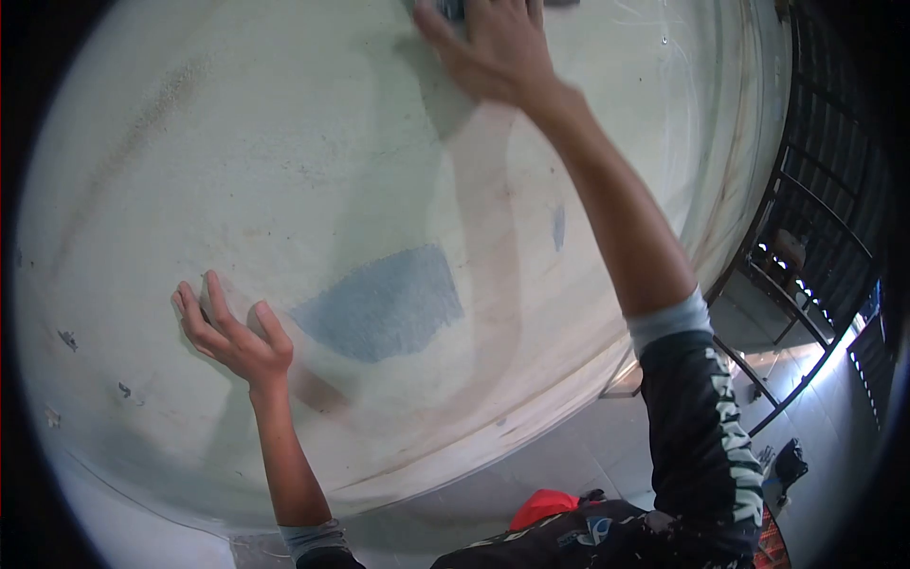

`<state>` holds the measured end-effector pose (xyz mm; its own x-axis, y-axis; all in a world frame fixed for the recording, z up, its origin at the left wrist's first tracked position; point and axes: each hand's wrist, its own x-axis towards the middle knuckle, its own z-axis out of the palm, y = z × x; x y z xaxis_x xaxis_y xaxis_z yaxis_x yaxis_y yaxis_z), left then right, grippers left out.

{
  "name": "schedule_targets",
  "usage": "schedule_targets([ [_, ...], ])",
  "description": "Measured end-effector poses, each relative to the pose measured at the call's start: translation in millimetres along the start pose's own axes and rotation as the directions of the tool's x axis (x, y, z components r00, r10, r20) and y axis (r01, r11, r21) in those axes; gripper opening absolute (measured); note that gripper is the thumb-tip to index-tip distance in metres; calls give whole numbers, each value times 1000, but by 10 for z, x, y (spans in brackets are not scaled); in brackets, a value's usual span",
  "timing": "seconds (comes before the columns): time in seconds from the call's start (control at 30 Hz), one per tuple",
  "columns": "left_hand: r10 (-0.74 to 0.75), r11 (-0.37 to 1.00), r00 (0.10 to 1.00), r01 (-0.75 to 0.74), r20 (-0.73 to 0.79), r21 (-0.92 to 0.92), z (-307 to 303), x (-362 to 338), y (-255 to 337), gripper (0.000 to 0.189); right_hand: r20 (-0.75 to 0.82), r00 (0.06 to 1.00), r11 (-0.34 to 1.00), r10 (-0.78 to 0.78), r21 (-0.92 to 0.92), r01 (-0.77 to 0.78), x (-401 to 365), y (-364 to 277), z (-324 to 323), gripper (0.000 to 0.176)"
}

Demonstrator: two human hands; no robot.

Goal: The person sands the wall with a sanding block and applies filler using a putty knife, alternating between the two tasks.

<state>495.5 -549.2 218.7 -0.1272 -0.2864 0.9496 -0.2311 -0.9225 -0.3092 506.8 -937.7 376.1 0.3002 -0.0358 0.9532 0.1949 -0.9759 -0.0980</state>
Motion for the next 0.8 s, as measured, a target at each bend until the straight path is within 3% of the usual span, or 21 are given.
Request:
schedule_targets([
  [0.1,2,1000,1000,-2,1,1,1,18,12,60,-79,997,998,18,68,-13,147,-35,27,100],
  [0.2,2,1000,1000,-2,7,8,-6,-2,13,61,-200,979,991,-23,124,48,-530,-251,306,106],
  [0.27,-1,1000,1000,1,3,14,9,17,7,61,-77,996,992,-41,118,50,-1293,-429,462,106],
  [0.37,10,1000,1000,-10,9,27,6,-1,12,60,31,996,993,-83,92,80,-1700,-446,488,107],
  [0.4,18,1000,1000,-18,6,18,3,-1,-1,60,35,996,993,-77,96,74,-1577,-432,480,107],
  [0.47,26,1000,1000,-26,5,6,-1,0,-7,59,-166,978,983,-129,106,148,-982,-258,477,108],
  [0.57,6,1000,1000,-6,-9,-6,12,19,13,59,-129,983,991,-127,37,132,-50,-209,135,114],
  [0.63,11,1000,1000,-11,1,-4,-1,8,-2,59,-94,996,998,-11,62,17,218,-227,41,103],
  [0.73,-7,1000,1000,7,-4,-9,2,12,27,60,-158,986,998,-45,35,51,-189,-246,228,105],
  [0.8,-11,1000,1000,11,-4,5,12,-1,28,60,-171,983,988,-65,128,88,-836,-290,416,112],
])
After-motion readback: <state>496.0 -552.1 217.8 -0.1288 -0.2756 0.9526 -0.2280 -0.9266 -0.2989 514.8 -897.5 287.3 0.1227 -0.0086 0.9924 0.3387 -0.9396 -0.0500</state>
